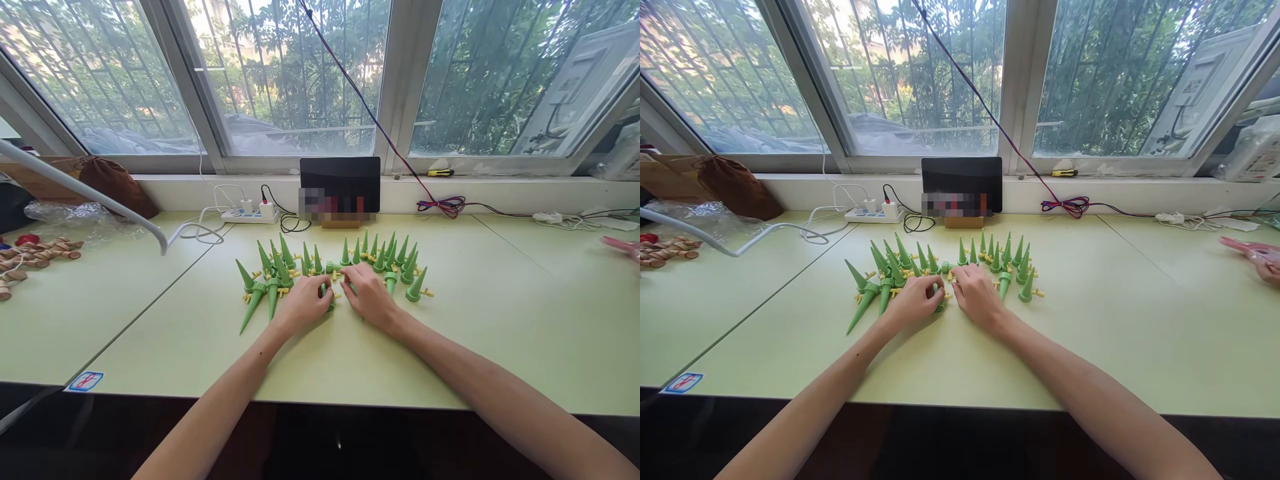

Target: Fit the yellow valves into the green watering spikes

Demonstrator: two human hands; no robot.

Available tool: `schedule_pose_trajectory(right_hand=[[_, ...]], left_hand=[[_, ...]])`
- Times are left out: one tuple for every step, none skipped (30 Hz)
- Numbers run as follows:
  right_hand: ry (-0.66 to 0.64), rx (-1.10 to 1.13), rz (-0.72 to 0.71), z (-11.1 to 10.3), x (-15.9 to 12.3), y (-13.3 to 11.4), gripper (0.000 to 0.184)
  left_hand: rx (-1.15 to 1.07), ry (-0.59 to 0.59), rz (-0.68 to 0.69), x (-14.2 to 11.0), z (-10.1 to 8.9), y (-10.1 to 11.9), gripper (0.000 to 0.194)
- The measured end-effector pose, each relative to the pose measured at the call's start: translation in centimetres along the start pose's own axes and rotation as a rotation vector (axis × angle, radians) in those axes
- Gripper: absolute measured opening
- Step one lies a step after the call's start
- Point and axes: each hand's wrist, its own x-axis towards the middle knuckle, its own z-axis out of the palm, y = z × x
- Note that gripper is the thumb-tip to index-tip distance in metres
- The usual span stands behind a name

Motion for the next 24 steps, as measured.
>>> schedule_pose_trajectory(right_hand=[[-0.011,0.022,-0.015,0.1,0.0,0.0,0.018],[-0.023,0.045,-0.025,0.2,-0.1,-0.1,0.021],[-0.035,0.069,-0.029,0.3,-0.1,-0.1,0.024],[-0.046,0.090,-0.028,0.4,-0.1,-0.1,0.027],[-0.054,0.110,-0.024,0.5,-0.1,-0.1,0.030],[-0.060,0.125,-0.017,0.5,-0.2,0.0,0.032],[-0.064,0.137,-0.011,0.6,-0.2,0.0,0.035],[-0.068,0.147,-0.006,0.7,-0.2,0.0,0.038],[-0.074,0.154,-0.004,0.7,-0.2,0.1,0.040],[-0.081,0.159,-0.005,0.8,-0.2,0.1,0.042],[-0.091,0.162,-0.008,0.8,-0.2,0.1,0.044],[-0.102,0.165,-0.011,0.8,-0.2,0.1,0.045],[-0.110,0.168,-0.010,0.9,-0.3,0.0,0.047],[-0.115,0.170,-0.005,0.9,-0.3,0.0,0.048],[-0.114,0.171,0.005,1.0,-0.3,-0.1,0.050],[-0.110,0.169,0.017,1.1,-0.3,-0.2,0.053],[-0.105,0.161,0.026,1.1,-0.3,-0.3,0.055],[-0.101,0.147,0.032,1.2,-0.2,-0.4,0.057],[-0.100,0.131,0.033,1.3,-0.2,-0.4,0.058],[-0.100,0.115,0.030,1.3,-0.1,-0.5,0.058],[-0.101,0.101,0.026,1.4,-0.1,-0.5,0.058],[-0.100,0.090,0.020,1.4,0.0,-0.6,0.057],[-0.099,0.083,0.017,1.4,0.1,-0.6,0.057],[-0.096,0.077,0.016,1.4,0.1,-0.7,0.055]], left_hand=[[-0.006,0.004,0.003,0.0,0.0,0.0,0.016],[-0.013,0.009,0.005,0.0,0.0,0.0,0.015],[-0.019,0.016,0.007,0.0,0.0,-0.1,0.014],[-0.022,0.026,0.010,0.0,0.0,-0.1,0.013],[-0.020,0.039,0.013,0.0,0.0,-0.1,0.012],[-0.015,0.056,0.016,-0.1,-0.1,-0.1,0.011],[-0.009,0.074,0.017,-0.1,-0.1,-0.2,0.010],[-0.003,0.092,0.016,0.0,-0.1,-0.2,0.009],[0.001,0.110,0.014,0.0,-0.1,-0.2,0.009],[0.002,0.127,0.010,0.0,-0.1,-0.2,0.008],[0.001,0.144,0.007,0.0,-0.1,-0.1,0.008],[-0.002,0.160,0.006,0.0,-0.1,-0.1,0.007],[-0.009,0.176,0.010,0.0,-0.1,-0.1,0.007],[-0.019,0.191,0.019,0.0,-0.1,0.0,0.008],[-0.031,0.204,0.033,0.0,-0.1,0.0,0.008],[-0.045,0.214,0.048,0.0,-0.1,0.1,0.009],[-0.060,0.224,0.063,0.1,-0.1,0.1,0.010],[-0.072,0.233,0.074,0.1,-0.1,0.2,0.011],[-0.082,0.245,0.082,0.1,-0.1,0.2,0.013],[-0.089,0.259,0.087,0.1,0.0,0.2,0.013],[-0.094,0.271,0.090,0.2,0.0,0.2,0.014],[-0.099,0.282,0.092,0.2,0.0,0.2,0.014],[-0.104,0.288,0.095,0.2,0.0,0.2,0.013],[-0.109,0.292,0.099,0.2,0.0,0.3,0.013]])
